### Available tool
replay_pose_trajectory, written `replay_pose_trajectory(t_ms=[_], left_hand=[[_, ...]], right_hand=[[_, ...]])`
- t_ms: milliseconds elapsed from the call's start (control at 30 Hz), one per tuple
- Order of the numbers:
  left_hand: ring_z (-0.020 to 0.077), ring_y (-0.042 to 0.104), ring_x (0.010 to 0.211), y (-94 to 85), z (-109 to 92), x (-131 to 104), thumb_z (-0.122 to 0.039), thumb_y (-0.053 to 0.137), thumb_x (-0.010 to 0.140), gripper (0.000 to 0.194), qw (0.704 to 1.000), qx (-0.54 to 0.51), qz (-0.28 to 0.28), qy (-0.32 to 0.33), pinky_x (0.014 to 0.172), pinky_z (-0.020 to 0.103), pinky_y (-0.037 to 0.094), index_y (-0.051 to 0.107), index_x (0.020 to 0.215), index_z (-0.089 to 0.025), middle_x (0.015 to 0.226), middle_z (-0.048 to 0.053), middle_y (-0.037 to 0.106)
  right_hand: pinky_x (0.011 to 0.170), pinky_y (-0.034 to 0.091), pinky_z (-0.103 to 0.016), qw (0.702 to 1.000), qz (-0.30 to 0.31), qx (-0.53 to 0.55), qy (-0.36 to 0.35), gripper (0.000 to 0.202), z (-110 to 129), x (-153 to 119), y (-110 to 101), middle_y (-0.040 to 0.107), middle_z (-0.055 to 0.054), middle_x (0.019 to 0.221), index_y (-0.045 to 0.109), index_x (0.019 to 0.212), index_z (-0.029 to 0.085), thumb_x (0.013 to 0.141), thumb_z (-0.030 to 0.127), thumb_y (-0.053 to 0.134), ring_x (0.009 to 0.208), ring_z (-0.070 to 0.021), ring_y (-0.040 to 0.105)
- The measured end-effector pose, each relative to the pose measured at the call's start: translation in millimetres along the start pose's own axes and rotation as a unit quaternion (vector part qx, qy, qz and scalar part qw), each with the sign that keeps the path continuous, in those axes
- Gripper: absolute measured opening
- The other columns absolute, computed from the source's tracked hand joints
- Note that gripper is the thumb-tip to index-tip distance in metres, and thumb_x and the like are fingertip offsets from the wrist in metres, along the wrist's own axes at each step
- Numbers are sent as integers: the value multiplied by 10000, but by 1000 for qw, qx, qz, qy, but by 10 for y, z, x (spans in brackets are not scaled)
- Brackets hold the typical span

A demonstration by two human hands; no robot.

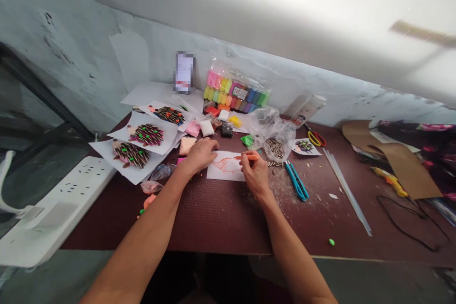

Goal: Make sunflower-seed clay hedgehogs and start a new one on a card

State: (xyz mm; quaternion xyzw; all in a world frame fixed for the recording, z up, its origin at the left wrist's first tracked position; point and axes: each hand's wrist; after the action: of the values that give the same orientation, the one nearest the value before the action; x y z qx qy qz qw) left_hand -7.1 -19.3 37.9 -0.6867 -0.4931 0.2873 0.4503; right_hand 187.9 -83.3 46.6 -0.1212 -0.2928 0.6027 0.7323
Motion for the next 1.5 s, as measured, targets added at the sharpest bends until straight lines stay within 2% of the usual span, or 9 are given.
replay_pose_trajectory(t_ms=[200, 333, 533, 800, 1067, 1233, 1400, 1500], left_hand=[[245, 652, 1009, 65, -4, 2, -133, 556, 834, 263, 1000, 6, -15, 11, 895, 330, 502, 736, 1020, -176, 1014, 96, 711], [246, 655, 984, 92, -12, 10, -152, 568, 835, 206, 1000, 10, -26, 11, 875, 327, 505, 736, 955, -167, 988, 100, 712], [223, 662, 900, 108, 16, 46, -173, 598, 814, 158, 1000, -16, -15, -16, 819, 303, 509, 729, 903, -174, 943, 76, 725], [223, 654, 939, 110, 7, 40, -148, 590, 802, 144, 999, -25, -23, -21, 847, 301, 499, 723, 847, -175, 959, 78, 717], [234, 655, 943, 92, 4, 33, -146, 536, 837, 164, 1000, 6, -23, 3, 832, 314, 488, 696, 841, -182, 944, 83, 720], [220, 668, 907, 67, 44, 48, -132, 515, 842, 189, 1000, 3, -15, 8, 816, 302, 490, 690, 886, -186, 944, 74, 734], [213, 678, 966, 64, 24, 138, -93, 497, 840, 275, 999, 38, -7, 25, 844, 286, 492, 721, 963, -196, 1017, 78, 753], [218, 682, 971, 59, 11, 216, -55, 497, 802, 302, 998, 58, 11, 34, 832, 280, 496, 737, 926, -190, 1016, 89, 756]], right_hand=[[547, 507, -267, 998, 16, 50, 18, 335, -42, 4, 32, 760, -71, 838, 668, 1057, 182, 932, 439, 492, 577, -167, 665], [558, 529, -269, 998, 8, 64, 4, 334, -35, 7, 31, 762, -77, 906, 689, 990, 192, 942, 461, 497, 594, -160, 672], [548, 528, -257, 997, 7, 79, -7, 327, 1, 5, 13, 743, -60, 876, 698, 992, 191, 947, 456, 512, 570, -140, 649], [541, 518, -262, 996, -10, 89, -18, 317, 23, 12, -26, 729, -48, 854, 697, 979, 202, 952, 459, 514, 568, -140, 645], [502, 533, -263, 982, -2, 186, 7, 365, 9, 49, -22, 738, -61, 868, 670, 968, 196, 886, 545, 603, 552, -135, 635], [468, 494, -237, 983, 1, 184, 1, 432, 64, 129, -107, 697, -43, 734, 643, 804, 179, 862, 605, 613, 489, -107, 584], [421, 434, -207, 987, 54, 152, -5, 389, 158, 277, -207, 654, -10, 609, 597, 693, 186, 837, 545, 644, 431, -89, 537], [390, 402, -198, 989, 65, 130, 15, 381, 173, 379, -181, 627, 0, 531, 585, 655, 186, 830, 522, 625, 393, -88, 510]])
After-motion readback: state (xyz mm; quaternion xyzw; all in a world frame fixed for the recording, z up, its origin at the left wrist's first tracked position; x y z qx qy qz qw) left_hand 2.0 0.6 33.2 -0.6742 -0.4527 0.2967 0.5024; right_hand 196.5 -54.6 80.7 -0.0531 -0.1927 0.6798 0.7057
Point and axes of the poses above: each hand's wrist, its own x-axis towards the middle knuckle, its own y-axis out of the palm, z = x × y
